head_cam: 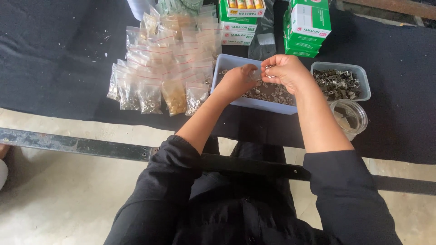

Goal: Picking up small metal components from a container and placing them into small plastic zip-lock bags.

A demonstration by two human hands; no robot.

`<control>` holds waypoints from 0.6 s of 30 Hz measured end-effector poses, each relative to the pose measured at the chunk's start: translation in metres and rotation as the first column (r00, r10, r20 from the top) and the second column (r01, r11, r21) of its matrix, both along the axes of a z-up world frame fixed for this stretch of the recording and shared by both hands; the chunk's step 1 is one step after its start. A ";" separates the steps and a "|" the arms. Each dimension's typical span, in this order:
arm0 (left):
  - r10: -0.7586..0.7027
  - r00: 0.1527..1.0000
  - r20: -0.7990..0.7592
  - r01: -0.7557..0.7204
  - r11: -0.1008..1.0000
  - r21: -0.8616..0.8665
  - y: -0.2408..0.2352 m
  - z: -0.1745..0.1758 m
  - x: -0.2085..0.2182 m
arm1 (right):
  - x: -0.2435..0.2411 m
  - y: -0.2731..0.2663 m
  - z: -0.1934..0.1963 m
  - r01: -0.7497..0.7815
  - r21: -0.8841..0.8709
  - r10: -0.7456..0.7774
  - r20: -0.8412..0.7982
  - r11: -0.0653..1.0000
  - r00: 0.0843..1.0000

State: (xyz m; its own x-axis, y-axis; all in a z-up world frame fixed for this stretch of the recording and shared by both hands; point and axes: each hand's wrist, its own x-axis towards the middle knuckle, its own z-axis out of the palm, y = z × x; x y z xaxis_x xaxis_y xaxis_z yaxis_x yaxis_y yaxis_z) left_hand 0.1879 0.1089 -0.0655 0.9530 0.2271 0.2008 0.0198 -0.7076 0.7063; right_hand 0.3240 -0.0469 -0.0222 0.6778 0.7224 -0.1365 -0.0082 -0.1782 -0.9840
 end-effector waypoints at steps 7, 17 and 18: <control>0.000 1.000 -0.027 0.001 1.000 0.031 -0.001 0.004 -0.001 | -0.007 -0.003 0.003 -0.019 -0.042 0.021 0.056 0.999 0.998; -0.020 0.999 -0.028 0.020 1.000 0.005 0.002 0.000 0.001 | -0.003 -0.002 -0.005 0.017 -0.016 -0.016 0.053 1.000 0.998; -0.022 0.999 -0.027 0.022 1.000 0.006 0.003 -0.003 0.003 | -0.002 -0.002 -0.007 0.015 -0.017 -0.014 0.062 1.000 0.998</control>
